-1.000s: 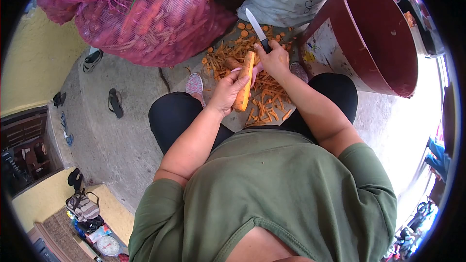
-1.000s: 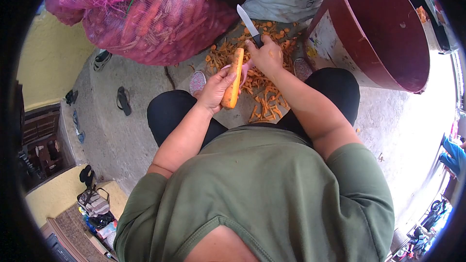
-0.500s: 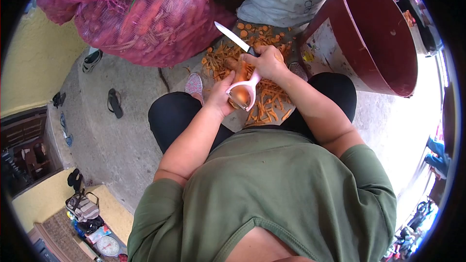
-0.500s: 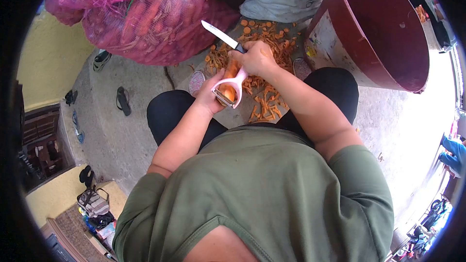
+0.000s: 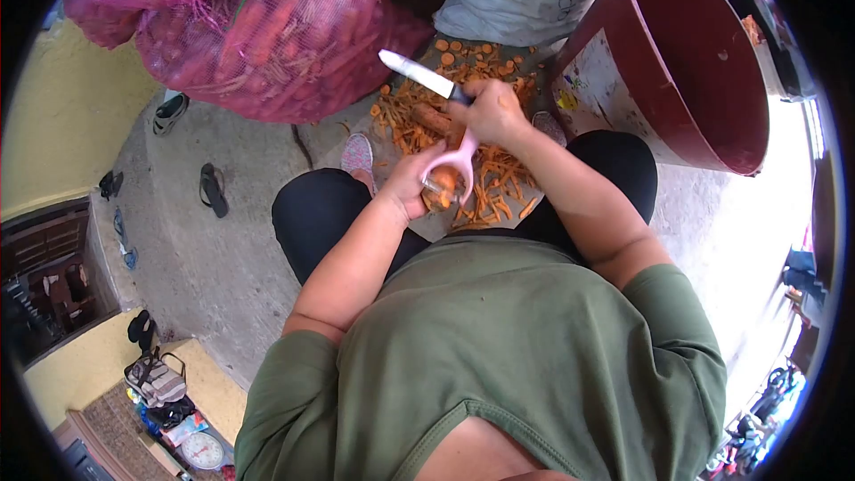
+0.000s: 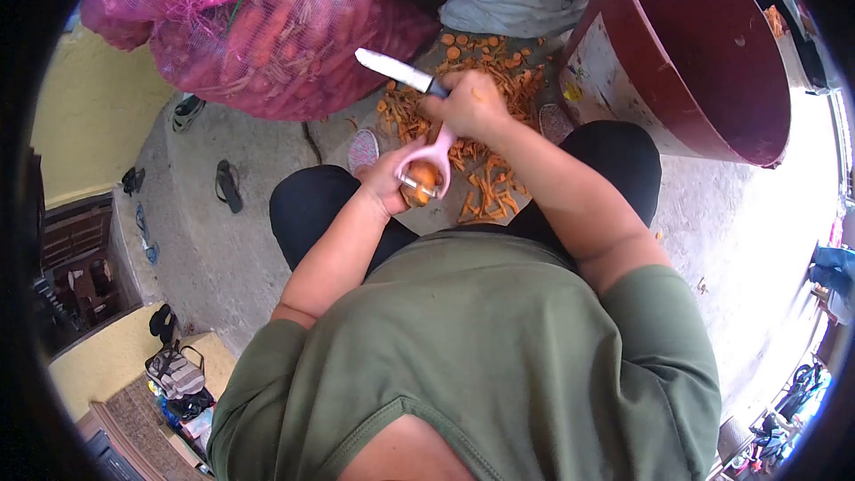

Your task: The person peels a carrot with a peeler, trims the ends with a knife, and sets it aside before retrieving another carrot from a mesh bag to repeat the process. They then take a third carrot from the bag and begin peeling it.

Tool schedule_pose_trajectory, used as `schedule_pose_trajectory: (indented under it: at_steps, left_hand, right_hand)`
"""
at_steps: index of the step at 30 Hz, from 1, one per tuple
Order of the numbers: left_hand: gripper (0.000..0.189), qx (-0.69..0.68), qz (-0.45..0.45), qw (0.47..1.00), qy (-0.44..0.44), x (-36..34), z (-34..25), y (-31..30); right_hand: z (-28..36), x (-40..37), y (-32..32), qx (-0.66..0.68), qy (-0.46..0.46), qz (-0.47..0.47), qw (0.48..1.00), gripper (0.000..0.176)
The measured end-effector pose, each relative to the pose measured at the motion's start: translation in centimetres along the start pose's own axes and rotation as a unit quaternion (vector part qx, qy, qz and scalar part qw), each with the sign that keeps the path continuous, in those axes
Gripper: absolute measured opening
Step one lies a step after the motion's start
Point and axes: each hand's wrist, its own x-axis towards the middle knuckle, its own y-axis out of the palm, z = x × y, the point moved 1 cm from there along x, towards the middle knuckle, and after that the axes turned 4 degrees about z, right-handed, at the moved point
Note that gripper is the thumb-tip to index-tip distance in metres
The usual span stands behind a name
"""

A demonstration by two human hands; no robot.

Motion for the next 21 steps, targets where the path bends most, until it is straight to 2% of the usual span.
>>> schedule_pose_trajectory:
  at_steps: [1,2,3,4,5,7,9,11,12,17,20,21]
  left_hand:
    - [0.034,0.007,0.013,1.0,-0.009,-0.2,0.1,0.0]
    - [0.034,0.038,-0.039,0.997,-0.047,0.2,0.5,-1.1]
    - [0.035,0.031,-0.049,0.997,-0.049,0.1,0.4,-1.0]
    - [0.035,0.024,-0.058,0.997,-0.051,-0.2,0.3,-0.7]
    - [0.035,0.017,-0.067,0.996,-0.053,-0.4,0.2,-0.6]
    - [0.036,-0.019,-0.031,0.998,-0.053,-0.3,0.3,-1.1]
    - [0.038,-0.029,-0.019,0.999,-0.04,0.0,0.2,-0.9]
    - [0.039,-0.017,-0.037,0.999,-0.018,0.1,0.3,0.0]
    - [0.038,-0.016,-0.034,0.999,-0.019,0.0,0.4,-0.3]
    - [0.035,-0.013,0.003,0.999,-0.042,-0.4,0.7,-1.0]
    - [0.033,-0.033,-0.006,0.999,-0.035,0.0,0.5,-1.4]
    - [0.032,-0.03,-0.008,0.999,-0.021,0.2,0.4,-1.4]
  right_hand:
    - [-0.5,0.9,-0.5,-0.004,0.035,-0.018,0.999,0.034]
    - [-1.8,2.4,-1.6,0.043,0.104,-0.042,0.993,0.034]
    - [-3.1,3.2,-3.0,0.058,0.093,-0.122,0.986,0.036]
    - [-4.7,4.4,-4.3,0.025,0.127,-0.171,0.977,0.038]
    - [-6.5,5.8,-4.6,0.057,0.154,-0.18,0.97,0.037]
    - [-5.0,5.1,-3.5,0.049,0.105,-0.184,0.976,0.034]
    - [-1.2,1.5,-2.4,0.054,0.057,0.035,0.996,0.033]
    - [-0.3,-0.3,0.2,-0.021,-0.065,0.024,0.997,0.028]
    - [-0.3,-0.5,0.3,-0.01,-0.073,-0.001,0.997,0.029]
    - [-5.4,5.0,-5.4,0.017,0.162,-0.149,0.975,0.035]
    - [-3.3,3.3,-3.2,0.051,0.091,-0.127,0.986,0.038]
    - [-2.2,2.2,-2.2,0.046,0.053,-0.014,0.997,0.037]
